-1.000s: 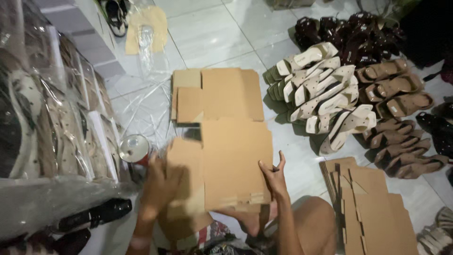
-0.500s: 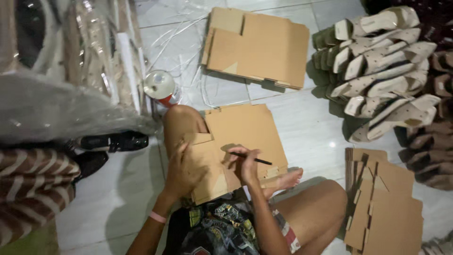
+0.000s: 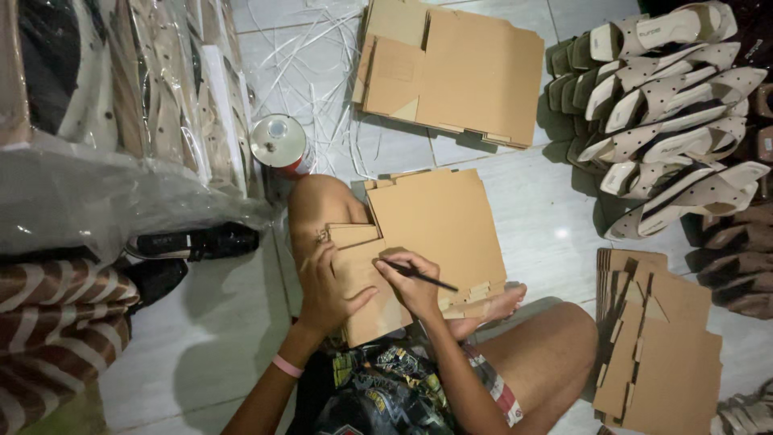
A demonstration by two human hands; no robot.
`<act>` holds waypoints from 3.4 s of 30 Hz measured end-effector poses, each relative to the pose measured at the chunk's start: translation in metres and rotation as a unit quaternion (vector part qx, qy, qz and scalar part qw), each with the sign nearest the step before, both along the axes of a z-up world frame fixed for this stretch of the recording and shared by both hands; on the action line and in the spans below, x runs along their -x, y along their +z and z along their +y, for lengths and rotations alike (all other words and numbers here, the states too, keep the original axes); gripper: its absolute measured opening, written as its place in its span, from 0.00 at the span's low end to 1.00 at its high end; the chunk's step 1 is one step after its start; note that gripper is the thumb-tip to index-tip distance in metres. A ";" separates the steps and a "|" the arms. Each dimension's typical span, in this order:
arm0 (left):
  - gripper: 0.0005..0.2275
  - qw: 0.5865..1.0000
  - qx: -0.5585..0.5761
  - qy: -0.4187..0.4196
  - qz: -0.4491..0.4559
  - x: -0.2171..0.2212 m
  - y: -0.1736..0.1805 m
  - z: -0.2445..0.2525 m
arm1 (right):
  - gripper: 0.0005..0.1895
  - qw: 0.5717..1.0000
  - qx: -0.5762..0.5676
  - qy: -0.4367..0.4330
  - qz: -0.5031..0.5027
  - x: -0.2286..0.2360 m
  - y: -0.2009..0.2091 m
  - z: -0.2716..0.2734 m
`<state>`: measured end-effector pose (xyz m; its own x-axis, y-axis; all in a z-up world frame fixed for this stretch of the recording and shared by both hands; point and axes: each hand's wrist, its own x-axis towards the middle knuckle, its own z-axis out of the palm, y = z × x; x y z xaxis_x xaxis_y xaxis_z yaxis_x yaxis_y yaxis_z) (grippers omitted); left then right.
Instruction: The person sits on the floor and uses a pen to write on stacks of flat cardboard pieces. They handle the cardboard, align the pieces, and mark them repeatedly while surrounded by piles of shoes.
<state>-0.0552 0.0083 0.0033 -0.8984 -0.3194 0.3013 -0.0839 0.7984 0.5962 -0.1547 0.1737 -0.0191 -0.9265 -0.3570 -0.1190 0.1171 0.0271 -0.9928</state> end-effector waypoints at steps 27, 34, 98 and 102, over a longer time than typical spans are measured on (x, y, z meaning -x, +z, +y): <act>0.37 0.999 -0.026 -0.001 0.034 0.014 -0.008 0.002 | 0.14 0.990 0.041 0.004 0.138 0.015 0.016 -0.015; 0.38 0.999 -0.032 -0.002 0.035 0.015 -0.009 0.001 | 0.14 0.987 0.013 0.007 0.159 0.016 0.015 -0.016; 0.40 1.000 -0.019 -0.004 0.018 0.013 -0.006 0.005 | 0.12 0.993 0.009 0.021 0.118 0.006 0.009 -0.003; 0.40 1.000 -0.022 -0.006 0.019 0.014 -0.008 0.004 | 0.13 0.988 -0.032 0.029 0.150 0.008 0.013 -0.003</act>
